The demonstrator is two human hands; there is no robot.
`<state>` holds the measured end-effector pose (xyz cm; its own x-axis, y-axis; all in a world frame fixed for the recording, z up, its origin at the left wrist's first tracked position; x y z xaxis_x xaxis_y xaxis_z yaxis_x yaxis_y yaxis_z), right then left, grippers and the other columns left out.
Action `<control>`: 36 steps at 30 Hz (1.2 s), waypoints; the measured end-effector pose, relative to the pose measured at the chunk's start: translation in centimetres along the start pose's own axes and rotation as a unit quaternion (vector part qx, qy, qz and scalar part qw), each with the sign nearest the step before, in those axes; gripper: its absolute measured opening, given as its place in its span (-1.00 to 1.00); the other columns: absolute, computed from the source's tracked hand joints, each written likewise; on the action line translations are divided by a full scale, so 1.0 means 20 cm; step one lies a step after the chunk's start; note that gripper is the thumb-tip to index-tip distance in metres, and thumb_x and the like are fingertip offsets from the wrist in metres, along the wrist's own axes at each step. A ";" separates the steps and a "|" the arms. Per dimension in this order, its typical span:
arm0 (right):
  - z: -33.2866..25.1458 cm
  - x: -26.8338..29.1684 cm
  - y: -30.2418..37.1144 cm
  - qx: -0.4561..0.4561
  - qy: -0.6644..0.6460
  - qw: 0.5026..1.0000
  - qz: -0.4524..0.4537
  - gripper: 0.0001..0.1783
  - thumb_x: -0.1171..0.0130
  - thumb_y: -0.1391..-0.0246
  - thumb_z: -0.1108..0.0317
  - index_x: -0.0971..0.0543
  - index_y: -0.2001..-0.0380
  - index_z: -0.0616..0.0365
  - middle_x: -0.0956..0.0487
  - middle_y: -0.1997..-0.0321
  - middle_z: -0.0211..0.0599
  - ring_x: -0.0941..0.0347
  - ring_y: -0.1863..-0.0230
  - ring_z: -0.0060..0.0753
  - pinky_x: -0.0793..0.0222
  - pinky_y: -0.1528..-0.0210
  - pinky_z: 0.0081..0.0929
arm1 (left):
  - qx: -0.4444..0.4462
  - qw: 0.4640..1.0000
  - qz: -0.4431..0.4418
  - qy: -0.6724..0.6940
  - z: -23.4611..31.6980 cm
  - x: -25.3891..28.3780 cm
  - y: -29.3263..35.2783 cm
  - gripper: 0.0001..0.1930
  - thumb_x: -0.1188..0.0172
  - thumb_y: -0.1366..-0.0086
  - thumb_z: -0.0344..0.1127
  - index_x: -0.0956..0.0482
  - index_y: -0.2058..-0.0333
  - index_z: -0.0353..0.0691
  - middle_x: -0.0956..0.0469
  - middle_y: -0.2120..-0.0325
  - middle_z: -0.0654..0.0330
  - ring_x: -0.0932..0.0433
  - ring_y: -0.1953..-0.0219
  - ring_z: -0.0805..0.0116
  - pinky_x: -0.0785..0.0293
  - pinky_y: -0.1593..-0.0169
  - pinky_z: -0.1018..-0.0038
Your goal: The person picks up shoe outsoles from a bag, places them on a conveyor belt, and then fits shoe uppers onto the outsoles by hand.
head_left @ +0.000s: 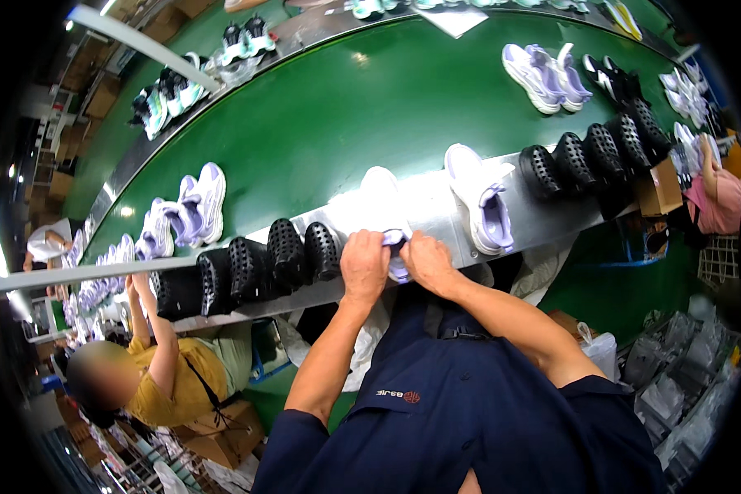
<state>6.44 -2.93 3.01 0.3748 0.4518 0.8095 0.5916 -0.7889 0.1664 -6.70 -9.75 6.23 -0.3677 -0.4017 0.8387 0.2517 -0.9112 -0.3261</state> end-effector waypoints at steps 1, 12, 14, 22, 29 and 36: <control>-0.01 0.02 0.00 0.001 -0.046 0.999 -0.016 -0.58 0.02 -0.24 0.17 -0.51 0.39 0.42 -0.60 0.49 0.24 -0.58 0.40 0.32 -0.51 0.26 0.03 | 0.015 1.000 -0.001 -0.004 0.00 0.01 0.01 -0.79 -0.28 -0.06 -0.48 -0.51 0.30 -0.27 -0.48 0.40 0.03 -0.49 0.26 -0.02 -0.44 0.20 0.16; 0.62 0.58 0.11 -0.181 -0.089 0.951 0.234 -0.67 -0.20 -0.03 0.32 -0.47 0.18 0.31 -0.53 0.22 0.14 -0.47 0.10 0.17 -0.38 0.01 -0.08 | 0.076 0.983 -0.036 0.161 0.55 -0.29 -0.13 -0.77 -0.32 -0.19 -0.32 -0.53 0.27 -0.34 -0.54 0.40 -0.05 -0.56 0.31 -0.02 -0.48 0.21 0.17; 0.60 0.40 0.07 -0.237 -0.202 0.943 0.113 -0.62 -0.22 0.00 0.32 -0.46 0.15 0.33 -0.54 0.20 0.18 -0.47 0.06 0.20 -0.38 -0.02 -0.08 | 0.116 0.982 -0.034 0.148 0.54 -0.45 -0.21 -0.73 -0.30 -0.20 -0.27 -0.51 0.27 -0.35 -0.54 0.37 -0.09 -0.53 0.24 -0.11 -0.44 0.18 0.09; 0.52 0.48 0.01 0.067 -0.109 0.969 0.212 -0.58 -0.28 0.12 0.39 -0.61 0.09 0.08 -0.44 -0.04 -0.02 -0.33 -0.12 0.08 -0.31 -0.20 -0.11 | 0.071 0.994 -0.040 0.077 0.48 -0.44 -0.26 -0.84 -0.29 -0.19 -0.39 -0.55 0.27 -0.28 -0.58 0.41 -0.01 -0.59 0.33 0.01 -0.49 0.22 0.17; 0.46 0.45 -0.06 0.179 0.055 0.972 0.143 -0.56 -0.27 0.18 0.49 -0.52 0.11 0.18 -0.44 -0.03 -0.07 -0.36 -0.09 0.03 -0.35 -0.14 -0.10 | 0.154 0.980 0.010 0.125 0.45 -0.46 -0.24 -0.84 -0.30 -0.18 -0.37 -0.57 0.29 -0.27 -0.53 0.40 -0.02 -0.53 0.31 -0.06 -0.43 0.19 0.10; 0.52 0.35 0.17 -0.175 -0.179 0.963 0.100 -0.68 -0.25 -0.05 0.27 -0.46 0.24 0.30 -0.57 0.19 0.18 -0.49 0.07 0.30 -0.42 0.04 0.02 | 0.103 0.994 0.010 -0.031 0.72 -0.38 -0.16 -0.52 -0.16 -0.30 0.07 -0.70 0.39 -0.32 -0.57 0.43 -0.06 -0.50 0.29 -0.10 -0.36 0.12 0.01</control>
<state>18.49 1.89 3.42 0.7158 0.3413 0.6093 0.2278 -0.9388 0.2582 8.27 -2.54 7.22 -0.3056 -0.4075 0.8605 0.4387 -0.8624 -0.2526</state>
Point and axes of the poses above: each hand's wrist, its own y-axis away from the middle knuckle, its own x-axis out of the back of the hand, z = x × y, the point moved 2 cm from there along -y, towards the middle knuckle
